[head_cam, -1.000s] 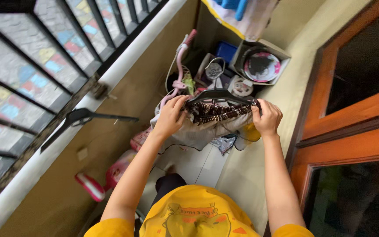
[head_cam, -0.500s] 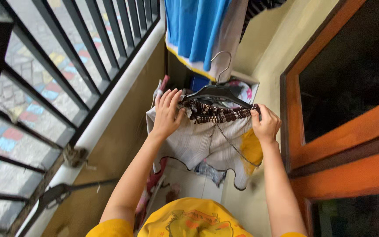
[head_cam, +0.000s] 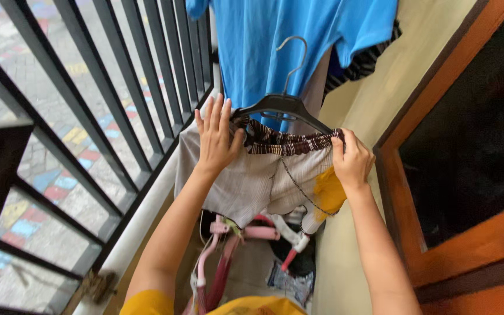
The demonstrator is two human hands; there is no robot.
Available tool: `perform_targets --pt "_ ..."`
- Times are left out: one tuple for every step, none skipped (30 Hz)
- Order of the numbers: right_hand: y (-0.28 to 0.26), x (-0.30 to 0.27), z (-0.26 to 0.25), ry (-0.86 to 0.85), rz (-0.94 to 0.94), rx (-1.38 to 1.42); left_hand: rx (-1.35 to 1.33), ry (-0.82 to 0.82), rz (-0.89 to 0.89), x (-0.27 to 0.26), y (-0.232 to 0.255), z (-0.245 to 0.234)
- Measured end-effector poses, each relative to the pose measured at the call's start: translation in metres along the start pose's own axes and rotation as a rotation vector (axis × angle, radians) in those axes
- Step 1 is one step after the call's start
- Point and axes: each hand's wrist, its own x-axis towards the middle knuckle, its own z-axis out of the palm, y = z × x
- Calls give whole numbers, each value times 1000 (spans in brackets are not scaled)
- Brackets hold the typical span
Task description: The person takes various clothing items from a green laundry bucket on the floor and hangs them on a clothes rack. They handle a patterned shirt, a blue t-shirt, a pair of shorts, and a maroon t-shirt, placing each on a hanger and arranging them on the rack.
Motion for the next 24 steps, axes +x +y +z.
perform_targets --pt "-2 14 2 17 -12 -13 9 18 22 13 -4 1" --pt "-4 27 4 26 -13 -19 20 27 30 26 -7 1" --pt "-6 40 6 36 -13 -26 32 37 39 37 -10 2" --pt "-7 53 7 46 -13 -32 43 47 48 49 -12 2" --pt "-9 65 9 62 -22 -31 40 57 62 61 -13 3" --pt "-10 77 10 79 -31 -29 36 66 77 72 -14 3" --pt "-10 89 12 97 -43 -27 34 79 91 84 -14 4" --pt "-11 101 13 107 -34 -64 21 88 105 96 -15 4" --pt "-12 112 15 115 -27 -98 12 98 117 106 -15 4" --pt "-12 123 15 124 -18 -132 2 108 129 117 -14 4" --pt "-13 135 15 134 -24 -129 -1 122 132 128 -14 4" --pt "-13 146 14 145 -29 -126 -5 135 135 138 -14 4" --pt "-15 157 12 157 -36 -122 -7 151 138 149 -14 4" --pt "-16 167 9 169 -38 -129 -7 165 144 158 -14 3" --pt "-18 176 6 179 -38 -135 -6 179 150 166 -15 2" --pt "-20 183 3 190 -37 -142 -6 192 156 175 -16 1" --pt "-22 189 -1 152 -13 -168 -1 210 158 180 -17 0" --pt "-24 193 -6 115 13 -194 4 229 160 186 -18 -1" --pt "-26 198 -11 77 38 -216 12 248 162 192 -17 -2" --pt "-29 202 -16 75 26 -217 20 257 163 198 -16 -3" --pt "-33 203 -21 69 16 -221 24 264 160 200 -16 -4" --pt "-39 206 -26 63 5 -226 28 270 157 204 -17 -7" --pt "-43 212 -31 67 17 -230 19 270 164 208 -17 -9" --pt "-47 219 -37 71 28 -234 11 269 172 212 -15 -10"
